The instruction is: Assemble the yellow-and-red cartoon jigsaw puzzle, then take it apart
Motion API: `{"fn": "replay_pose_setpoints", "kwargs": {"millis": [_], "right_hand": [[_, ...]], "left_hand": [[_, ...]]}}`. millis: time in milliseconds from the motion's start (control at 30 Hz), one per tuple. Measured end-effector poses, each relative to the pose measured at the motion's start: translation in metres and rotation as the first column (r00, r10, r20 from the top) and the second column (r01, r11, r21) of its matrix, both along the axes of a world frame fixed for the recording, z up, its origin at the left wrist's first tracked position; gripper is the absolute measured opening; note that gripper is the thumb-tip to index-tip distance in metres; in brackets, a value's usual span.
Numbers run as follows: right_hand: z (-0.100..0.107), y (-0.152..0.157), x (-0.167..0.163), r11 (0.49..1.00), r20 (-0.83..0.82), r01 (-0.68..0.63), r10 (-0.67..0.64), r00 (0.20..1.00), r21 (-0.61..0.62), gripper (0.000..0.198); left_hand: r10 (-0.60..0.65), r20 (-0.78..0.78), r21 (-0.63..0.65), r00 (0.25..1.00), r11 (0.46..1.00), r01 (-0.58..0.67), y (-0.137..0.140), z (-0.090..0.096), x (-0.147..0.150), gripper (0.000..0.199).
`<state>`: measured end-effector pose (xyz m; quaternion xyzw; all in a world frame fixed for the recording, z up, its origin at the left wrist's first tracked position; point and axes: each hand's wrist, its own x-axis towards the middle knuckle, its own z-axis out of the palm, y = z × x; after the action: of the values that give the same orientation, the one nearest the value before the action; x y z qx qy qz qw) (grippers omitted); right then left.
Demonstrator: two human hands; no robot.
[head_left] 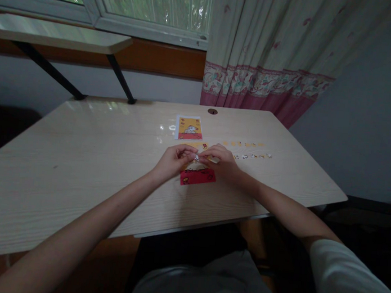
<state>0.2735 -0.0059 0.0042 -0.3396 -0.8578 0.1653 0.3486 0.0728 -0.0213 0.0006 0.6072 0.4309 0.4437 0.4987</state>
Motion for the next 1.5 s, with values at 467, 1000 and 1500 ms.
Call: {"fn": "replay_pose_setpoints", "kwargs": {"millis": [467,1000,1500], "right_hand": [[-0.001,0.003,0.004,0.968,-0.104,0.116,-0.095,0.990,0.223,0.016],[-0.015,0.003,0.002,0.997,0.176,0.016,-0.003,0.984,-0.074,0.004],[-0.010,0.000,0.001,0.998,0.139,0.038,-0.031,0.990,-0.051,0.001]], "left_hand": [[0.138,-0.029,0.148,0.990,0.980,-0.133,-0.003,0.010,-0.005,0.018],[0.209,-0.607,0.481,0.767,0.865,0.145,0.003,0.010,-0.031,0.018],[0.153,-0.644,0.455,0.749,0.864,0.215,0.001,0.008,-0.027,0.018]]}}
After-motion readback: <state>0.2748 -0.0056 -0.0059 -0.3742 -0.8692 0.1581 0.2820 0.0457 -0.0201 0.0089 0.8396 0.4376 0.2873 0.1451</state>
